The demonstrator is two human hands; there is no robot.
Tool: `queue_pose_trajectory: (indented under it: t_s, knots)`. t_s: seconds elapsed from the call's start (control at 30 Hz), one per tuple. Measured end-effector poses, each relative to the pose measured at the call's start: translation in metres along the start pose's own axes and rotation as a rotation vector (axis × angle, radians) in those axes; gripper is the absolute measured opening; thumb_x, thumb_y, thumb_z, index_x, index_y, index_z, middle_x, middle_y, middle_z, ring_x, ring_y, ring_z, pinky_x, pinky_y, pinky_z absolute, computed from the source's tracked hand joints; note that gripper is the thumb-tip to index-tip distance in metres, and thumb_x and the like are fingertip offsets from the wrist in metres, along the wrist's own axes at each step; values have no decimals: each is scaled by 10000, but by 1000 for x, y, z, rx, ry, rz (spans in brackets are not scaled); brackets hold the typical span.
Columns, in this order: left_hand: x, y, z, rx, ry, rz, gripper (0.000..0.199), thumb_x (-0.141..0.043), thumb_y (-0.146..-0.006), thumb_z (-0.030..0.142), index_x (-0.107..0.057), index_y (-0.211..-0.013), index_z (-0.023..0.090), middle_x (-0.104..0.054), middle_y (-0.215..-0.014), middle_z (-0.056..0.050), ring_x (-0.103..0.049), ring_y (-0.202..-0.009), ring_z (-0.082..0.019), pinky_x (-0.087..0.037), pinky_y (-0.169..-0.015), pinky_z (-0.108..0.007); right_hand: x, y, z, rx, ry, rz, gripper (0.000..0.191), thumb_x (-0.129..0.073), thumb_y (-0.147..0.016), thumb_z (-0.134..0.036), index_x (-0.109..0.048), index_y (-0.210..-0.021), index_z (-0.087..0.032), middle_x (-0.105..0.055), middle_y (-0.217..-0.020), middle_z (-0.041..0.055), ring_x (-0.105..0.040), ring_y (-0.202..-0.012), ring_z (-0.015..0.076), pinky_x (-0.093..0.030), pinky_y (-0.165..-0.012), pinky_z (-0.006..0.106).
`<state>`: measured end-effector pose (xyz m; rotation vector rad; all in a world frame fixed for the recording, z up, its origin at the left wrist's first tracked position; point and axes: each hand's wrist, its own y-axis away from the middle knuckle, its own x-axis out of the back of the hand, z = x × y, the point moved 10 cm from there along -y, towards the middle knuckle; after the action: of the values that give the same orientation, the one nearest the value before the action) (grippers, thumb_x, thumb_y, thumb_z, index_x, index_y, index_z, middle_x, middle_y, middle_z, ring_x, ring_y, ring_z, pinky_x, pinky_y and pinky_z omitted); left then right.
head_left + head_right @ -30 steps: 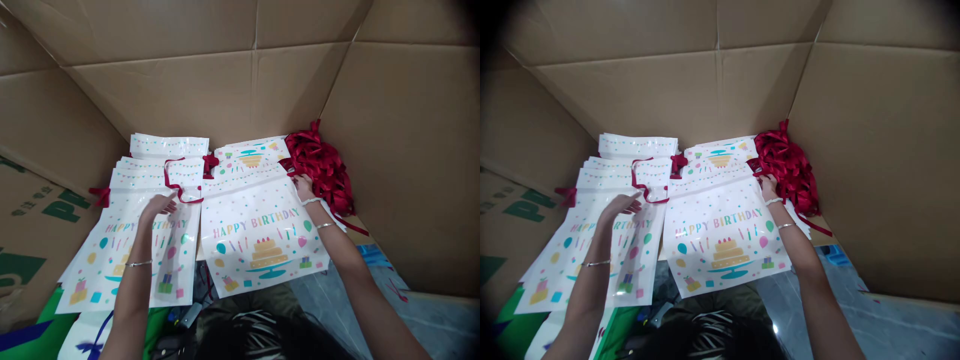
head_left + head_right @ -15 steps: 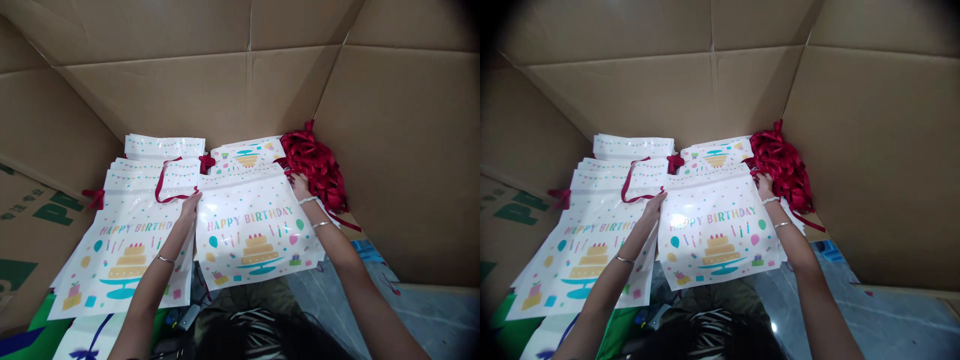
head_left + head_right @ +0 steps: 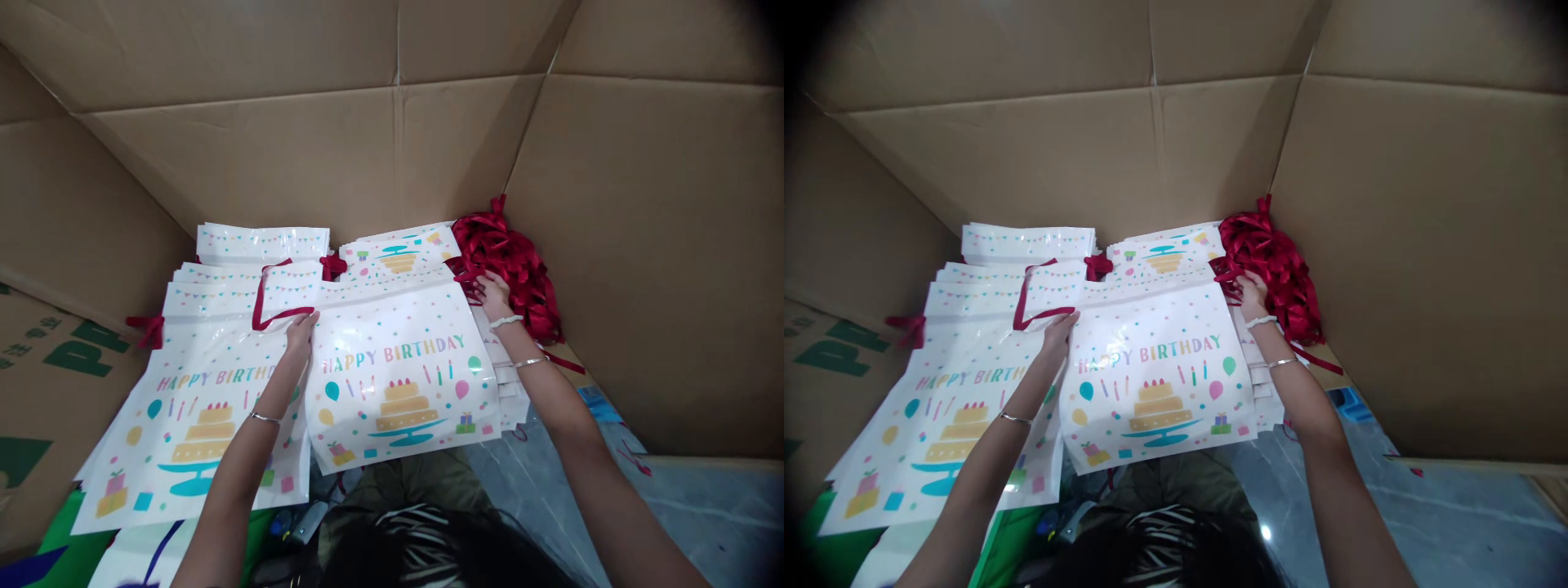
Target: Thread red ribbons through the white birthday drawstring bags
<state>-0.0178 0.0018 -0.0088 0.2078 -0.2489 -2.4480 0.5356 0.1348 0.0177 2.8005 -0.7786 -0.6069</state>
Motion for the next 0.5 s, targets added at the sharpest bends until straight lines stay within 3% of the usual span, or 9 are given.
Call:
queue_pose_trajectory:
  t_s: [0.2,0.5]
  knots:
    - [11,-9,9,8,-8,-6,310,-867,-635,211,-661,-865,184,-687,-785,-12,-672,-781,-175,-550,-753,-286,10,-10,-68,145,-64,-2,240,-698,-783,-41,-582,-915,-204,-662,-723,-37,-639,-605,89,-549,-542,174]
    - [22,-5,16,-12,-31,8,263,-836,-687,185,-686,-903,177,-701,-792,-20,-684,-796,-177,-553,-734,-270,23,-10,-202,461,-54,73,327,-536,-886,114,-505,-858,-210,-610,-694,-45,-572,-510,67,-517,-538,193]
